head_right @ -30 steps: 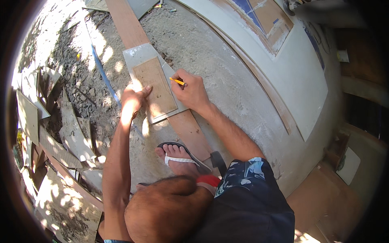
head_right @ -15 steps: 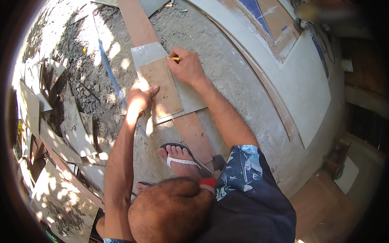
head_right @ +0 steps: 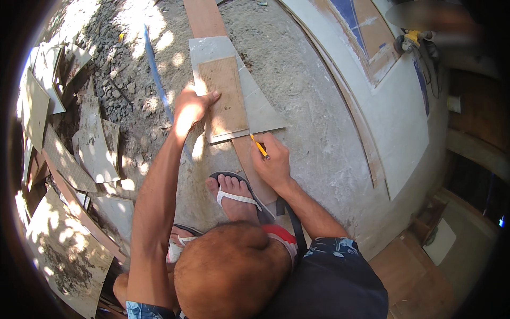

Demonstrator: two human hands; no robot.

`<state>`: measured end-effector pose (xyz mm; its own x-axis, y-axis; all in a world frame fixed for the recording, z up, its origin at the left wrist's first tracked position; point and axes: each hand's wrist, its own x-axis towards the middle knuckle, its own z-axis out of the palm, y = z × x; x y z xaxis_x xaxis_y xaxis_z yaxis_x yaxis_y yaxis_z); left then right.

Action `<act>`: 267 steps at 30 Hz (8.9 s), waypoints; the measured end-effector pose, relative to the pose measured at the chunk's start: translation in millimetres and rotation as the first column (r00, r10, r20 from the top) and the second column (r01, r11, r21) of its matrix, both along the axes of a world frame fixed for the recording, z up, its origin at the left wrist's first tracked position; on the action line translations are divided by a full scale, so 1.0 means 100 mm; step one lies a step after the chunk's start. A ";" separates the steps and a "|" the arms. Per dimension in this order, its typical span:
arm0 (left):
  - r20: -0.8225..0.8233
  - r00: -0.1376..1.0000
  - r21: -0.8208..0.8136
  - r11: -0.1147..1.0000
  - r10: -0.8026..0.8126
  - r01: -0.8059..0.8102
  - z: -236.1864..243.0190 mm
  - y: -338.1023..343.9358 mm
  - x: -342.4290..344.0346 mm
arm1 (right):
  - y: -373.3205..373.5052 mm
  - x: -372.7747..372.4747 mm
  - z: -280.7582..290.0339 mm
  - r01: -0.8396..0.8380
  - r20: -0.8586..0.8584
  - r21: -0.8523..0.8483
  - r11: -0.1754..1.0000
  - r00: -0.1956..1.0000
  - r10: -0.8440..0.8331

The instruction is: The person measures and marks a tile using a pencil and a straight edge, then uses an angle grinder to cut the tile along the marked line. The person handles the tile and tools while sitting on the ground.

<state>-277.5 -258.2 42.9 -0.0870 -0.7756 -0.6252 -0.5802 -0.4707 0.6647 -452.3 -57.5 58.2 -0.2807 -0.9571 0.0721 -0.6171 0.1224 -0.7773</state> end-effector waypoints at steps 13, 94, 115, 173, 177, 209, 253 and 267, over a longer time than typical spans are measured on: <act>-0.004 1.000 0.040 0.999 -0.030 0.030 -0.03 -0.05 0.04 | -0.17 0.78 -0.21 -0.207 -0.180 -0.060 0.976 0.964 0.194; 0.520 0.853 -0.661 0.611 -0.047 0.436 -0.09 1.17 -0.83 | -2.05 -0.10 -0.11 -0.571 0.317 0.095 0.815 0.794 0.519; 0.550 0.782 -0.282 0.816 -0.293 0.504 -0.02 0.88 -0.98 | -2.89 0.44 0.17 -0.667 -0.443 0.328 0.669 0.517 0.732; 0.604 0.672 -0.206 0.732 -0.428 0.650 -0.03 0.93 -0.97 | -2.16 0.75 0.41 -0.767 0.030 0.597 0.235 0.314 0.949; 0.577 0.685 -0.190 0.743 -0.444 0.642 0.08 0.91 -0.94 | -2.34 0.69 0.43 -0.735 -0.187 0.593 0.329 0.272 0.944; 0.565 0.794 -0.361 0.798 -0.225 0.483 -0.01 0.94 -0.95 | -3.56 0.36 0.60 -0.631 -0.501 0.281 0.724 0.547 0.671; 0.421 0.882 -0.705 0.688 0.212 0.171 -0.42 1.23 0.60 | -0.87 -0.50 -0.46 0.237 -0.244 0.058 0.970 0.945 -0.217; -0.475 0.762 -0.795 0.156 0.440 -0.586 1.03 0.75 0.84 | -1.13 0.67 0.06 -0.439 0.167 0.029 0.898 0.888 0.429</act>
<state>-193.5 -182.9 145.4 0.5607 -0.7119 0.4229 -0.3499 0.2591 0.9002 -385.1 -170.1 64.4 0.1614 -0.9869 -0.0032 -0.4944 -0.0781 -0.8657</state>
